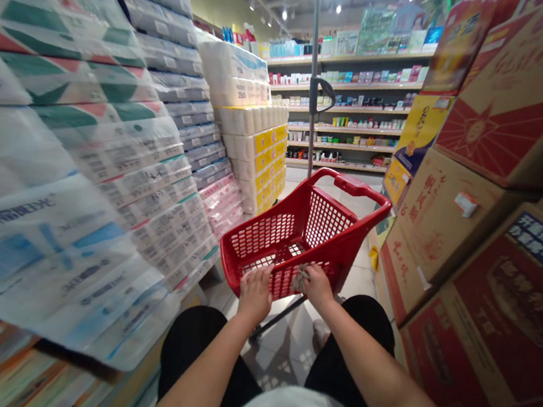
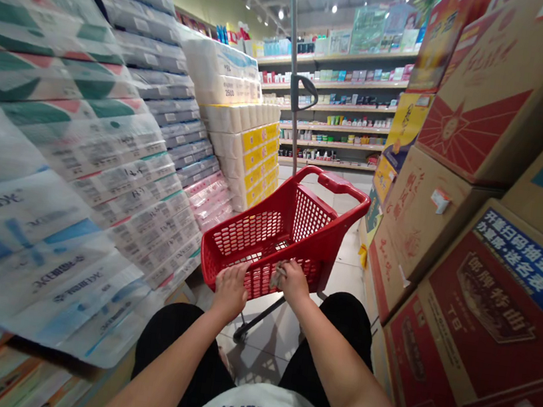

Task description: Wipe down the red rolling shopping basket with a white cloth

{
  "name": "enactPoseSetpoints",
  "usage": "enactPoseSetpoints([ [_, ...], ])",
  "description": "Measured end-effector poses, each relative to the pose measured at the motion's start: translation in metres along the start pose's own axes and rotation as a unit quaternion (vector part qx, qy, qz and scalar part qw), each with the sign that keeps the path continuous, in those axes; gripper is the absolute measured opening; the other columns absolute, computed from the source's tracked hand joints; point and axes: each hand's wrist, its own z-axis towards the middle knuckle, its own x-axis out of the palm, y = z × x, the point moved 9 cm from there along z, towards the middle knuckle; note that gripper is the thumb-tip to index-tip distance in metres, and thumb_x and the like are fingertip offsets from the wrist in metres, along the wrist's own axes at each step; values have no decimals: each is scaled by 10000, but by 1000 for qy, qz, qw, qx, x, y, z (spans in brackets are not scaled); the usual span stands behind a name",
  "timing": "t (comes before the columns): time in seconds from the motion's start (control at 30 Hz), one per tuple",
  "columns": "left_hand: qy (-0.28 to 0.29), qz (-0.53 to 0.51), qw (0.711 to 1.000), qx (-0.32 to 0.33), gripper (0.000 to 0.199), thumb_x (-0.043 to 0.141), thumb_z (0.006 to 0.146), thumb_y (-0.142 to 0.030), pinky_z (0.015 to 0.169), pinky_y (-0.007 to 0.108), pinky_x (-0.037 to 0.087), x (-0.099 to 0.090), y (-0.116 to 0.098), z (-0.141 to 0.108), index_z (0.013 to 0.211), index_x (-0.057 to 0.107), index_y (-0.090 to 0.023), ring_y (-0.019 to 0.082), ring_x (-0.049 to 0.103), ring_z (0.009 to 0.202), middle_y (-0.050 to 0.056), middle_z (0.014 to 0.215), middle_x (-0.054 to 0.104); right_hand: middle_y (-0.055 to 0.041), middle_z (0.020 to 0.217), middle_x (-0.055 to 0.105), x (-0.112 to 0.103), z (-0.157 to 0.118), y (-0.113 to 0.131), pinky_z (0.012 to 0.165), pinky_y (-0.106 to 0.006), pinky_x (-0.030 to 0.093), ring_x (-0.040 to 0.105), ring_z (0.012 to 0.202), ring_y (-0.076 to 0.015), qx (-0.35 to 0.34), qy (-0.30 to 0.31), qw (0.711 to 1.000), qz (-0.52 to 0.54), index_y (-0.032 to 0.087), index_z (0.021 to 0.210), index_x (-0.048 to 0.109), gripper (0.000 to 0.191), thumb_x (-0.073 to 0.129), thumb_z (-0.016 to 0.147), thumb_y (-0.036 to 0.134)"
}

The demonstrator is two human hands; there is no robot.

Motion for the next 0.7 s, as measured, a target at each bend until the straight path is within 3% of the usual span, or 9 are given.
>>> enactPoseSetpoints([
  [0.07, 1, 1, 1000, 4, 689, 496, 716, -101, 1096, 442, 245, 1, 2, 0, 1389, 382, -196, 241, 442, 1219, 91, 1321, 525, -63, 925, 626, 12, -3, 5, 801, -323, 501, 593, 882, -206, -1, 36, 999, 1, 195, 871, 673, 272, 522, 707, 39],
  [0.23, -4, 26, 998, 49, 721, 471, 733, -78, 1109, 391, 267, 4, 5, -4, 1435, 323, -145, 225, 397, 1305, 105, 1400, 478, -85, 1053, 605, 5, -3, 24, 933, -350, 459, 553, 1005, -205, -43, -23, 999, 12, 204, 992, 650, 288, 501, 777, 82],
  [0.33, -29, 45, 998, 45, 707, 472, 735, -73, 1102, 375, 297, 1, 11, -9, 1428, 335, -101, 232, 394, 1318, 131, 1406, 473, -61, 937, 622, 19, -6, 24, 829, -330, 501, 579, 892, -194, -40, 40, 998, -5, 199, 890, 661, 258, 511, 734, 59],
  [0.4, -48, 52, 997, 29, 696, 480, 740, -79, 1113, 395, 287, -3, 16, -14, 1424, 354, -115, 240, 405, 1307, 126, 1391, 488, -54, 901, 623, 25, -11, 23, 799, -325, 507, 589, 865, -194, -44, 59, 997, -8, 196, 874, 661, 258, 506, 728, 50],
  [0.53, -63, 60, 996, -8, 659, 479, 773, -101, 1135, 482, 227, -10, 24, -24, 1417, 394, -211, 263, 428, 1271, 92, 1359, 517, -98, 1069, 601, 26, -14, 30, 923, -363, 465, 551, 1032, -220, -71, 34, 997, -2, 192, 1018, 637, 315, 487, 774, 62],
  [0.7, -51, 42, 998, -14, 661, 488, 766, -100, 1135, 482, 221, -10, 28, -27, 1412, 400, -208, 256, 433, 1252, 87, 1342, 527, -75, 966, 609, 41, -10, 43, 853, -321, 485, 569, 936, -205, -85, 77, 993, -29, 195, 925, 647, 287, 513, 735, 27],
])
